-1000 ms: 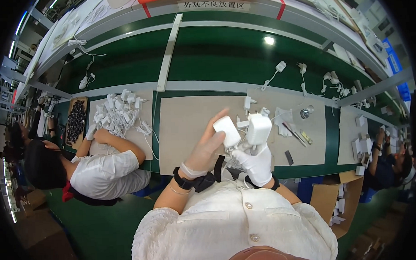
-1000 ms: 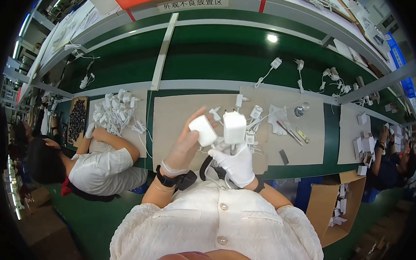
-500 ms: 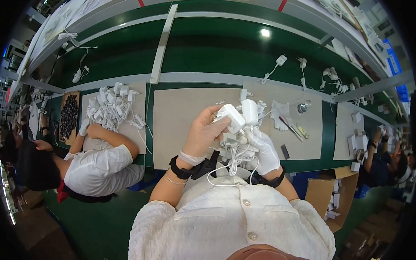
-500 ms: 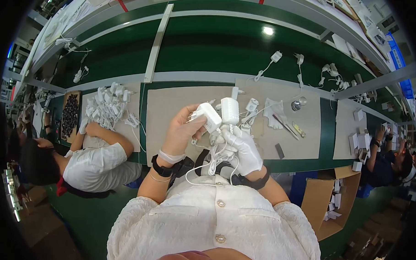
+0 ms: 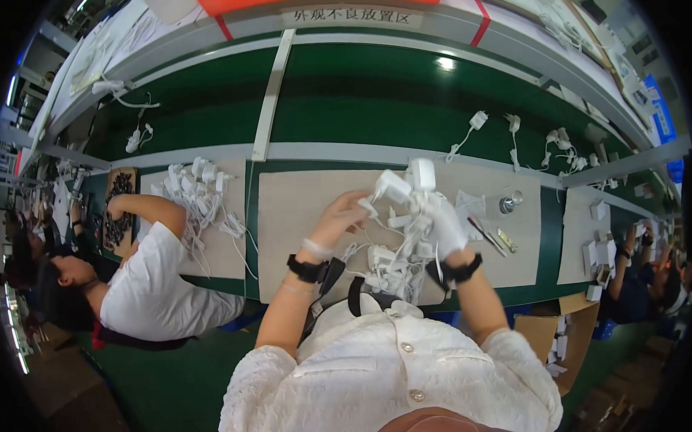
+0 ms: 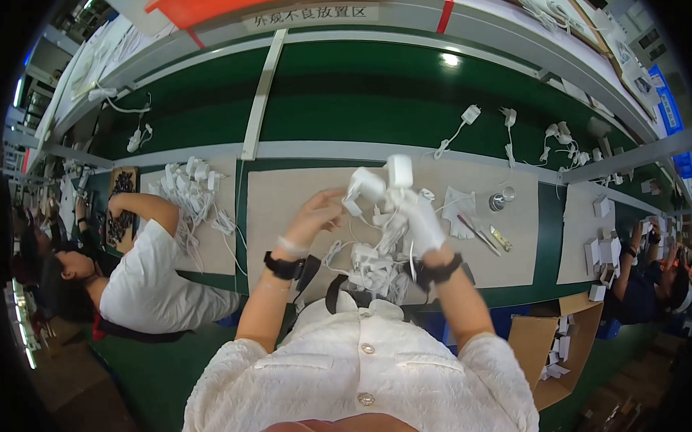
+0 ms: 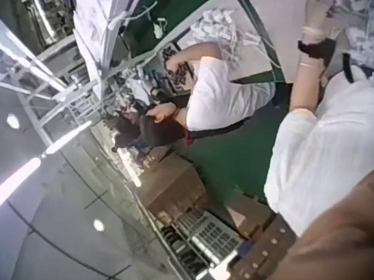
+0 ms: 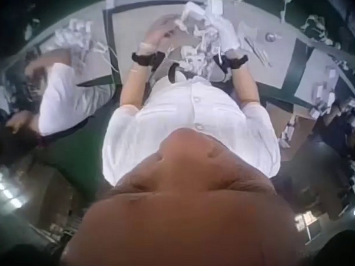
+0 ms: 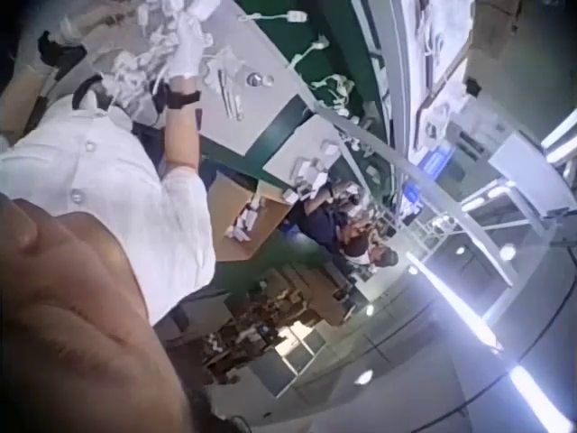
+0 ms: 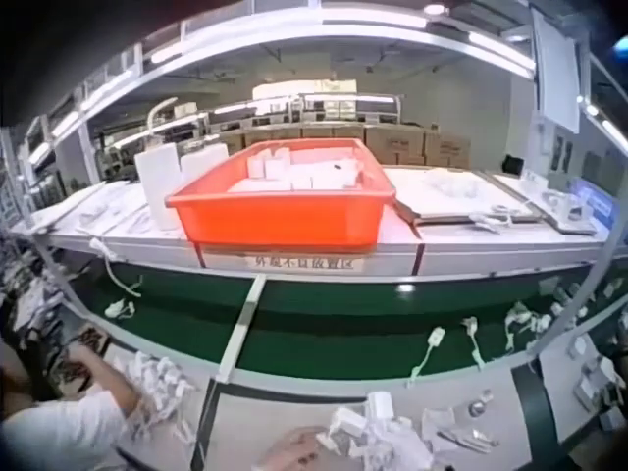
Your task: The person picks up a power adapter from a pile, turns it over, and wipes the casing and the cord with a cloth. After wiping each adapter, the person sets it down and reaches for another one from the pile.
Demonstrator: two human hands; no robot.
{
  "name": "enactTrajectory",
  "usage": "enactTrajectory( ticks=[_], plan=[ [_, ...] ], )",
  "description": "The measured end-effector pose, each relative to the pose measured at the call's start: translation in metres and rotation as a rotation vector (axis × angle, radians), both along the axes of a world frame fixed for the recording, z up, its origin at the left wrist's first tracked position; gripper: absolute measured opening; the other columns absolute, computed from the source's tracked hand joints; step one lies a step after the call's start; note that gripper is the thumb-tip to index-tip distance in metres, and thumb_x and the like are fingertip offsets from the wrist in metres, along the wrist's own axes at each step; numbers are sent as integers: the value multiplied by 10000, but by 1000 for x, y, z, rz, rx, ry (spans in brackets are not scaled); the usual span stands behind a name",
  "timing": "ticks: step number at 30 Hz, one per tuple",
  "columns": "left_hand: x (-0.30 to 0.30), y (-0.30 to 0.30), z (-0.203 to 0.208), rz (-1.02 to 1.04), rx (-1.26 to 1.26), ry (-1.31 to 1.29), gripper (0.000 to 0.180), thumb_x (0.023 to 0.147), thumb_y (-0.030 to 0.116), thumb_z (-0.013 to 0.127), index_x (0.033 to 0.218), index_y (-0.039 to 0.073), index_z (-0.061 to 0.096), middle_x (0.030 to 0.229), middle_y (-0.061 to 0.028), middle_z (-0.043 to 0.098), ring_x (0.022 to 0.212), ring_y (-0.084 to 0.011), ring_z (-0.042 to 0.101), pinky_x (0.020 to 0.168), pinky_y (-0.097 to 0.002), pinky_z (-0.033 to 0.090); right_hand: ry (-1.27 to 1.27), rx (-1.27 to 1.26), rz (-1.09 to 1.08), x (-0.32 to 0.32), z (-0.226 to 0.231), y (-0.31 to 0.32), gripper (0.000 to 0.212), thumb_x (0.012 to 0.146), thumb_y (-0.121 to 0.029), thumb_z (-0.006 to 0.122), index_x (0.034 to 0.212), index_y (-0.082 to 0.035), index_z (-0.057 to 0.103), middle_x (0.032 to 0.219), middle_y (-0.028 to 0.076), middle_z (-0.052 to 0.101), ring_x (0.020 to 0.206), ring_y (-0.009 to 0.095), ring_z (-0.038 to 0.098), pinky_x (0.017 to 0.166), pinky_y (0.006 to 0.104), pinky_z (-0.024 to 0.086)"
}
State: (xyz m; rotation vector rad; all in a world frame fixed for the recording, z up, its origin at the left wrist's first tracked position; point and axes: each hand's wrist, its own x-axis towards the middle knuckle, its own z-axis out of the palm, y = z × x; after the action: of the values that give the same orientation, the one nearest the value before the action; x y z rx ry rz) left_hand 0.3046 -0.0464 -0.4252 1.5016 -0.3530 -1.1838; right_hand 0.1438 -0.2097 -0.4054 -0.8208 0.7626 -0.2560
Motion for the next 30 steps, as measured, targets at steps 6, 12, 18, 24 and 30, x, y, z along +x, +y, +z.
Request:
enactTrajectory(
  ticks=[6, 12, 18, 24, 30],
  plan=[
    [-8, -41, -157, -173, 646, -782, 395, 879, 183, 539, 1239, 27, 488, 877, -151, 649, 776, -253, 653, 655, -318, 522, 327, -773, 47, 82, -139, -164, 224, 903, -202, 557, 995, -9, 622, 830, 56, 649, 733, 194, 616, 666, 328, 490],
    [-12, -64, -137, -290, 838, -794, 392, 876, 168, 572, 1242, 46, 503, 957, -125, 635, 861, -249, 649, 750, -319, 534, 762, -1406, 106, 102, -132, -214, 273, 867, -251, 595, 1031, -35, 621, 978, 148, 655, 910, 359, 602, 786, 430, 480],
    [9, -29, -30, 95, -191, 380, 456, 886, 72, 567, 1322, 80, 434, 1123, -145, 589, 981, -244, 623, 867, -404, 514, 284, -1240, 184, 65, -70, -123, 287, 900, -294, 562, 1007, -38, 635, 970, 168, 651, 896, 332, 616, 798, 405, 478],
    [8, -10, 62, 32, -492, 501, 464, 865, 67, 612, 1301, 107, 455, 1165, -171, 572, 1076, -290, 589, 906, -409, 499, -16, -481, 575, 0, 46, 16, 245, 947, -254, 519, 969, -39, 635, 834, 117, 652, 779, 218, 642, 699, 311, 500],
    [0, -3, 57, -163, -825, 664, 518, 867, 29, 579, 1349, 96, 403, 1266, -179, 533, 1158, -327, 544, 956, -431, 462, -61, -968, 481, -10, 86, 67, 241, 962, -264, 509, 951, -53, 625, 730, 39, 606, 626, 126, 590, 530, 282, 479]
  ],
)
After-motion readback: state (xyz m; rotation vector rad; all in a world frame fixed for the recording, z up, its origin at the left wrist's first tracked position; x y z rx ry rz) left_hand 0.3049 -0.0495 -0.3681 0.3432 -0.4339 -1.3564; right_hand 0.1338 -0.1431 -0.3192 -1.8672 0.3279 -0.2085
